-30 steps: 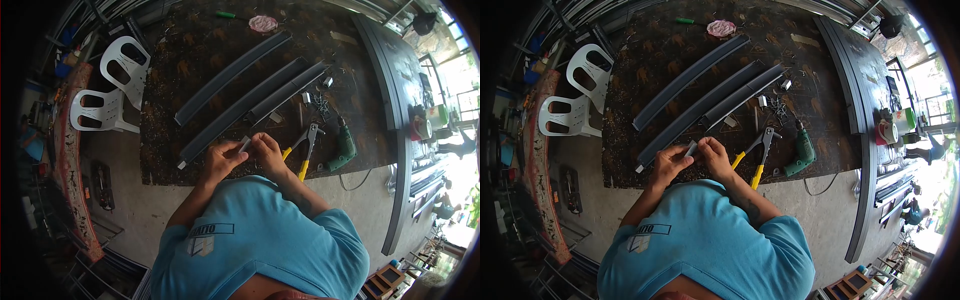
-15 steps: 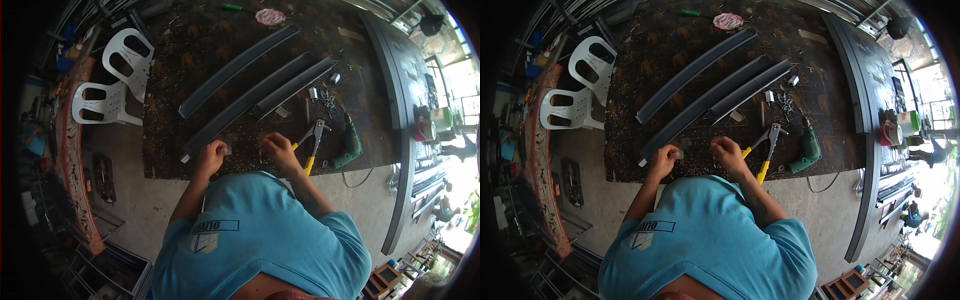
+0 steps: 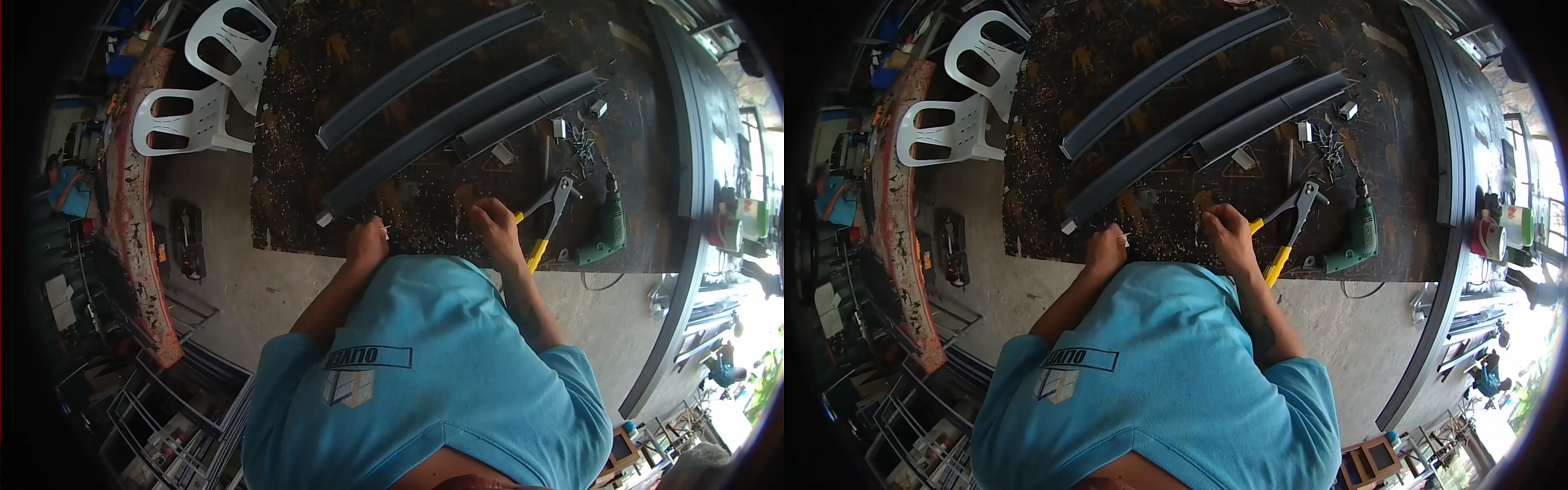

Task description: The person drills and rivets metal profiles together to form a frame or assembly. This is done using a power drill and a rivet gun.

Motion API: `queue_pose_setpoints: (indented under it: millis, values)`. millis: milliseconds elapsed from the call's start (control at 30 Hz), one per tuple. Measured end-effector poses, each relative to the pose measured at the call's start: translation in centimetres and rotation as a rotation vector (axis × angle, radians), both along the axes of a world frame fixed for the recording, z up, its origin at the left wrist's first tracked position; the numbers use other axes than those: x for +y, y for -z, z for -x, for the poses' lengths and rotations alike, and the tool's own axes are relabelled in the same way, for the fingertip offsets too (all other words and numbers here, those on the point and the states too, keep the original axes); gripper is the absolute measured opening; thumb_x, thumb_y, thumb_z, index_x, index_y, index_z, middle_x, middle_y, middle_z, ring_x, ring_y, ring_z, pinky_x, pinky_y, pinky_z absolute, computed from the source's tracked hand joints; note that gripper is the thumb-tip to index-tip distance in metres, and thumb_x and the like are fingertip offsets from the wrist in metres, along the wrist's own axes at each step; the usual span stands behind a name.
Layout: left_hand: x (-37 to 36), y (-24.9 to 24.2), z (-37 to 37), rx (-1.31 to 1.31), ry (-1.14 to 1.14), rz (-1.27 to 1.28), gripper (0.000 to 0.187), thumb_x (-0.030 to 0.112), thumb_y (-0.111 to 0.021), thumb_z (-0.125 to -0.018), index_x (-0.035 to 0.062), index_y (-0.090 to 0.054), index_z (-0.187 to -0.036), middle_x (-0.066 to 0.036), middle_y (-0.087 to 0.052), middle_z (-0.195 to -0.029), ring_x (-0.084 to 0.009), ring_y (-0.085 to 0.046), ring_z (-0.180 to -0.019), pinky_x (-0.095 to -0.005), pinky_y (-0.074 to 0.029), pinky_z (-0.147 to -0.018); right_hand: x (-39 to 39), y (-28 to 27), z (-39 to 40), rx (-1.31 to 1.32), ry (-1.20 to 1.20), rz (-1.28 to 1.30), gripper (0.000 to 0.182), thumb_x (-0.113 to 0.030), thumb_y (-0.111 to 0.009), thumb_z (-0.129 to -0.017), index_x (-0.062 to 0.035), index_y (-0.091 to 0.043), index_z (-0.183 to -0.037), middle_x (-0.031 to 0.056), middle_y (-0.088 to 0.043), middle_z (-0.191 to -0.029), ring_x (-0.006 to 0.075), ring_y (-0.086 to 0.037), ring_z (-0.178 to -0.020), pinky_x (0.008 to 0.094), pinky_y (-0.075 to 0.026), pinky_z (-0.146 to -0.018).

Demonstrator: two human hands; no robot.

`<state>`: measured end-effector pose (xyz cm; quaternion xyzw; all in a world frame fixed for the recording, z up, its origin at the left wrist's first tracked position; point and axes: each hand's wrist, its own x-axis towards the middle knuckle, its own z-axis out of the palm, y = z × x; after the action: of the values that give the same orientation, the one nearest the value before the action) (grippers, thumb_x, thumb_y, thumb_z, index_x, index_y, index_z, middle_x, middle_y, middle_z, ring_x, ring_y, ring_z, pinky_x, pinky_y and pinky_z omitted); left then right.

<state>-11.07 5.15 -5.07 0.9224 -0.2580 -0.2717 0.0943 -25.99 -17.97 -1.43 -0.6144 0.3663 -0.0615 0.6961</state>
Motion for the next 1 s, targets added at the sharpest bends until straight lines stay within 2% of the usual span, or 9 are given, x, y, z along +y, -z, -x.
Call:
queue_pose_setpoints:
  millis: [233,333,400,433,533,667,767,867,1000]
  values:
    - [-1.7,0.1,0.4,-0.051,0.194,-0.086,0.014,0.004,-0.058,-0.077,0.0026,-0.06,-0.091,-0.026,-0.065,-0.086,-0.0434,-0.065,-0.088,-0.0502,-0.052,-0.078,-0.5,-0.5,-0.9,0.064,-0.102,0.085,0.02,-0.017,-0.061,-0.091,0.002,-0.063,-0.098,0.0044,-0.064,-0.078,0.01,-0.057,-0.072,0.0259,-0.047,-0.066]
    - [-1.9,0.0,-0.7,0.015,0.086,-0.071,0.009,0.005,-0.058,-0.078,0.0024,-0.062,-0.086,-0.025,-0.066,-0.085,-0.0418,-0.065,-0.088,-0.0492,-0.053,-0.08,-1.0,-0.7,-1.1,0.061,-0.071,0.052,0.02,-0.017,-0.061,-0.091,0.0021,-0.063,-0.097,0.0054,-0.064,-0.078,0.0099,-0.057,-0.073,0.026,-0.047,-0.067]
    - [-1.2,0.6,-2.4,0.075,0.109,0.037,0.01,0.012,-0.061,-0.081,0.0022,-0.064,-0.081,-0.021,-0.068,-0.084,-0.0403,-0.066,-0.085,-0.0487,-0.052,-0.077,-1.3,-0.4,-1.3,0.052,-0.074,0.059,0.02,-0.017,-0.061,-0.09,0.002,-0.063,-0.097,0.0055,-0.064,-0.078,0.01,-0.057,-0.073,0.026,-0.047,-0.067]
    - [-0.3,0.9,-2.6,0.097,0.033,0.14,0.012,0.014,-0.062,-0.081,0.0027,-0.066,-0.078,-0.02,-0.068,-0.081,-0.0379,-0.066,-0.083,-0.0471,-0.053,-0.075,-1.2,-0.3,-1.1,0.051,-0.082,0.069,0.02,-0.016,-0.061,-0.09,0.002,-0.063,-0.097,0.0056,-0.064,-0.078,0.0102,-0.058,-0.073,0.026,-0.047,-0.067]
    - [1.4,0.9,-2.9,0.204,-0.011,0.254,0.013,0.016,-0.064,-0.081,0.0033,-0.066,-0.08,-0.02,-0.068,-0.083,-0.0373,-0.067,-0.082,-0.047,-0.052,-0.073,-1.3,-0.6,-0.7,0.013,-0.09,0.092,0.019,-0.016,-0.061,-0.089,0.0022,-0.063,-0.096,0.0058,-0.065,-0.078,0.0109,-0.058,-0.073,0.0263,-0.047,-0.067]
    - [1.2,0.7,-1.6,0.172,0.098,0.247,0.013,0.017,-0.064,-0.082,0.0038,-0.066,-0.082,-0.019,-0.067,-0.082,-0.0378,-0.066,-0.081,-0.0477,-0.052,-0.071,-1.0,-0.1,0.4,-0.005,-0.072,0.104,0.019,-0.016,-0.061,-0.089,0.0023,-0.063,-0.096,0.0067,-0.065,-0.078,0.0115,-0.059,-0.071,0.0267,-0.047,-0.066]
    - [0.6,0.0,-0.7,0.048,0.21,0.126,0.016,0.021,-0.067,-0.081,0.0051,-0.065,-0.086,-0.02,-0.066,-0.079,-0.0396,-0.065,-0.08,-0.0476,-0.051,-0.069,-0.6,0.9,0.6,-0.027,-0.09,0.199,0.021,-0.017,-0.062,-0.089,0.0024,-0.063,-0.096,0.0079,-0.065,-0.077,0.0121,-0.059,-0.07,0.0277,-0.048,-0.065]
    - [0.8,1.1,-1.2,0.095,0.235,0.18,0.008,0.013,-0.063,-0.081,0.0046,-0.063,-0.083,-0.022,-0.066,-0.08,-0.0417,-0.065,-0.079,-0.049,-0.051,-0.071,-0.2,1.2,0.4,-0.032,-0.123,0.187,0.023,-0.019,-0.063,-0.088,0.0024,-0.064,-0.095,0.0093,-0.065,-0.076,0.0127,-0.059,-0.07,0.0284,-0.048,-0.064]
    - [1.5,0.7,-2.3,0.157,0.158,0.226,0.012,0.016,-0.065,-0.081,0.005,-0.065,-0.086,-0.021,-0.067,-0.081,-0.04,-0.065,-0.08,-0.0479,-0.052,-0.072,0.4,0.5,0.1,-0.021,-0.109,0.197,0.023,-0.019,-0.064,-0.087,0.0026,-0.064,-0.094,0.0099,-0.064,-0.075,0.0134,-0.059,-0.069,0.0292,-0.047,-0.063]
